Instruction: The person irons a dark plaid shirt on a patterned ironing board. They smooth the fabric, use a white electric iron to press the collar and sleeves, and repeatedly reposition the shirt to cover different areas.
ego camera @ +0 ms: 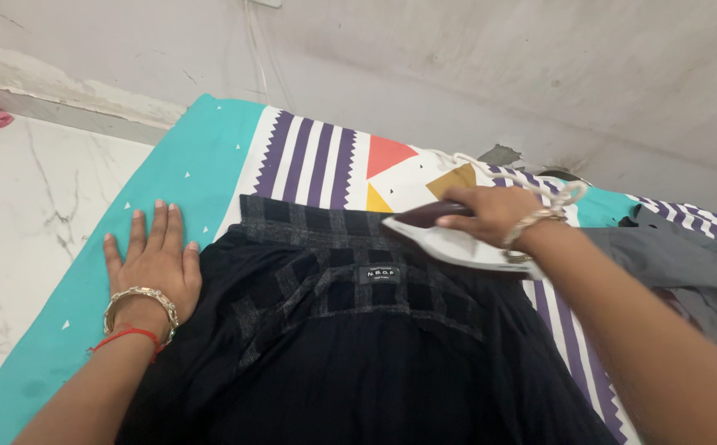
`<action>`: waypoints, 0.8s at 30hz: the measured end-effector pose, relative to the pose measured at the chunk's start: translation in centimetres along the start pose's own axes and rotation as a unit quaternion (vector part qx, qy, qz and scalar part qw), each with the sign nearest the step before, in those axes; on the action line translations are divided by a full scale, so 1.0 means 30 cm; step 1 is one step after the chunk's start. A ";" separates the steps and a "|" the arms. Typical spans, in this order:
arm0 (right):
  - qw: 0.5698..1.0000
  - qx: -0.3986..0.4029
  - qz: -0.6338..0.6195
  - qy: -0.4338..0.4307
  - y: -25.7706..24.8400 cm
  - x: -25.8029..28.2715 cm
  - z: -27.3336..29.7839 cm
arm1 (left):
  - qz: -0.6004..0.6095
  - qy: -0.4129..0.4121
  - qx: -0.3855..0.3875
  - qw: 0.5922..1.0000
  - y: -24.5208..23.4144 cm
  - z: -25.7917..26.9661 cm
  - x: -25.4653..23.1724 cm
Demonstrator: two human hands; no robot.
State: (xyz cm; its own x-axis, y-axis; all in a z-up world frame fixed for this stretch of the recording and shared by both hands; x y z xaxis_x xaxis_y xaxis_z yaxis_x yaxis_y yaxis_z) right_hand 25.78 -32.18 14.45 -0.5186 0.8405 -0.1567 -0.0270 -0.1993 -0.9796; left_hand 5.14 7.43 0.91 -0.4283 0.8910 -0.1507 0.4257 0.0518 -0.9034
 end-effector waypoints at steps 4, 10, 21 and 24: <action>0.998 -0.035 0.004 -0.052 -0.060 0.225 -0.066 | 0.006 -0.003 -0.001 1.000 -0.007 -0.010 0.000; 0.985 -0.080 -0.061 -0.142 -0.134 0.582 -0.180 | -0.005 -0.004 -0.002 1.000 0.004 -0.010 -0.009; 0.987 -0.070 -0.095 -0.112 -0.189 0.754 -0.191 | -0.011 0.007 -0.009 1.000 0.009 -0.008 -0.001; 0.989 -0.012 -0.110 -0.099 -0.141 0.645 -0.193 | 0.000 0.013 -0.013 1.000 0.010 -0.008 -0.006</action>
State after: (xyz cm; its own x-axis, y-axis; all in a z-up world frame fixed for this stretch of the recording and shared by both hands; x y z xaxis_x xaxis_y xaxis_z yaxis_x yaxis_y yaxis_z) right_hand 20.81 -12.15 14.83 -0.6601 0.7464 0.0852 -0.1386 -0.0095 -0.9903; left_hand 5.54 7.39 0.77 -0.4084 0.9020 -0.1401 0.4463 0.0635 -0.8926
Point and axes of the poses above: each hand's wrist, its own z-axis away from the middle knuckle, its own y-axis out of the palm, x = y × z, the point moved 9 cm from there along -z, towards the middle knuckle, and after that the axes turned 10 degrees about -x, right-handed, at the moved point
